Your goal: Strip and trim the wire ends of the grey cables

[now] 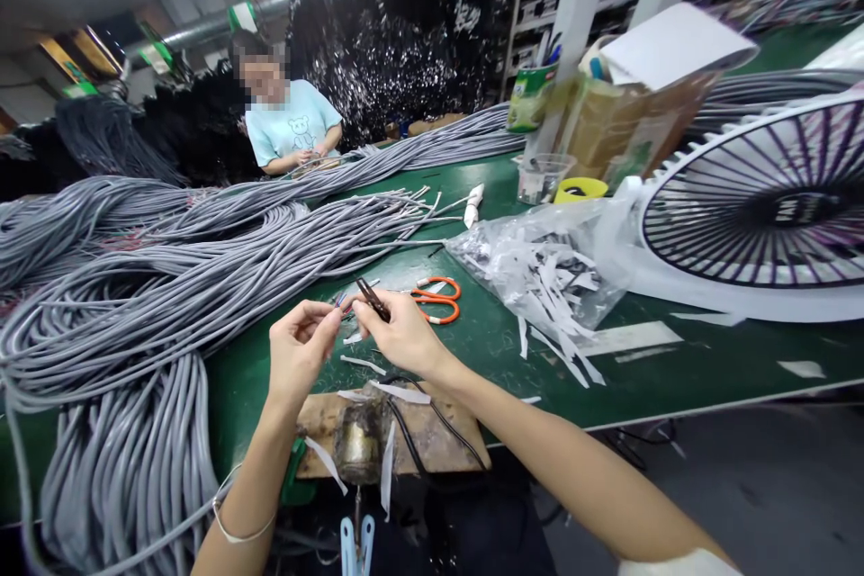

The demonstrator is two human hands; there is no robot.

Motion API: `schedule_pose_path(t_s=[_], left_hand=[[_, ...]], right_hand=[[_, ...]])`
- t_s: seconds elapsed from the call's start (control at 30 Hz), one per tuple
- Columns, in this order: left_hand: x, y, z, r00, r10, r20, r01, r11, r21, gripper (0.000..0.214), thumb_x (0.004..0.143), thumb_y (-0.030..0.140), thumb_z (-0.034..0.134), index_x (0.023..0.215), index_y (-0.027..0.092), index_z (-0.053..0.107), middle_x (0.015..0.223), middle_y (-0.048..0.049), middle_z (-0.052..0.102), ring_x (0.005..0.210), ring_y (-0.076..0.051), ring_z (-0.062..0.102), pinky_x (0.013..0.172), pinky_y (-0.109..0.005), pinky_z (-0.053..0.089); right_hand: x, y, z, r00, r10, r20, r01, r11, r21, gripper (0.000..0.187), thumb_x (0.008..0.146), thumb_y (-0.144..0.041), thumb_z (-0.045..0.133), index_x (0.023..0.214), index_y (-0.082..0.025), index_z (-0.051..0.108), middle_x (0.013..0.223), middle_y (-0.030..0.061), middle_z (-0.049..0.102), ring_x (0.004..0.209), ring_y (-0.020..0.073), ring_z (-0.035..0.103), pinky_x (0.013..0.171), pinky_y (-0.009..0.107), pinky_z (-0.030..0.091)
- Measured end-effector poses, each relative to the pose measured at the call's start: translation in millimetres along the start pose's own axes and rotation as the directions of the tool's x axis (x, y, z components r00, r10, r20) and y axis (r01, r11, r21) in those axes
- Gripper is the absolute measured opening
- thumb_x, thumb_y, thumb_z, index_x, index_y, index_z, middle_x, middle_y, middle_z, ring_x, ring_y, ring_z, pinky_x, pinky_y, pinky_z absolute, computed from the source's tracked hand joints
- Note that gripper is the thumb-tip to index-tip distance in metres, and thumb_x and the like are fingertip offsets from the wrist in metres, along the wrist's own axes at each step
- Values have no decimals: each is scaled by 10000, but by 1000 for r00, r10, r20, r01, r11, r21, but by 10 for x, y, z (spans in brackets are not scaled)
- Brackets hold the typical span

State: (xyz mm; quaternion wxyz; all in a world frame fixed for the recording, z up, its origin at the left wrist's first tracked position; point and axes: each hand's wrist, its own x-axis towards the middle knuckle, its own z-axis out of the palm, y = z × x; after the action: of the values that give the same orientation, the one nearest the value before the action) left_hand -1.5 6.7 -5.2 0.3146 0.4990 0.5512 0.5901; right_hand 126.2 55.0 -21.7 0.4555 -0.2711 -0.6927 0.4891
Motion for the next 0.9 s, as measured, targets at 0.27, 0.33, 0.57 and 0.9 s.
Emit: schedule_pose_path(t_s=[0.27,0.33,0.57,0.9], left_hand=[[-140,-32,-170,992,-106,62,102,993,62,244,581,265,726,777,123,692,652,-23,636,543,-94,530,506,-179,443],[-205,-72,-206,994,-107,3,107,992,61,222,601,286,715,751,123,693,622,-24,633,533,-104,531,492,-189,439],[-274,-203,-228,996,24,-88,-16,995,99,245,690,361,659,784,137,692,703,-42,669,612,-144,591,566,-228,472],[-257,-88,-256,887,456,-75,-370,798,476,153,800,270,572,823,175,690,695,-24,618,588,-122,548,552,-209,408]], right_hand=[[-51,-35,-37,999,-1,-33,-4,987,-163,235,768,-299,437,613,-151,534,476,-43,423,437,83,364,441,207,288],[-205,-42,5,999,-40,-12,36,967,-253,194,759,-234,451,615,-151,551,486,-37,456,442,83,379,454,203,302],[-646,44,103,989,-48,136,113,845,-522,174,678,-65,539,764,-166,651,722,26,664,642,141,584,607,219,410],[-323,119,-445,981,160,113,18,502,-865,191,831,-239,565,949,-125,663,1032,127,620,1024,234,543,917,316,406]])
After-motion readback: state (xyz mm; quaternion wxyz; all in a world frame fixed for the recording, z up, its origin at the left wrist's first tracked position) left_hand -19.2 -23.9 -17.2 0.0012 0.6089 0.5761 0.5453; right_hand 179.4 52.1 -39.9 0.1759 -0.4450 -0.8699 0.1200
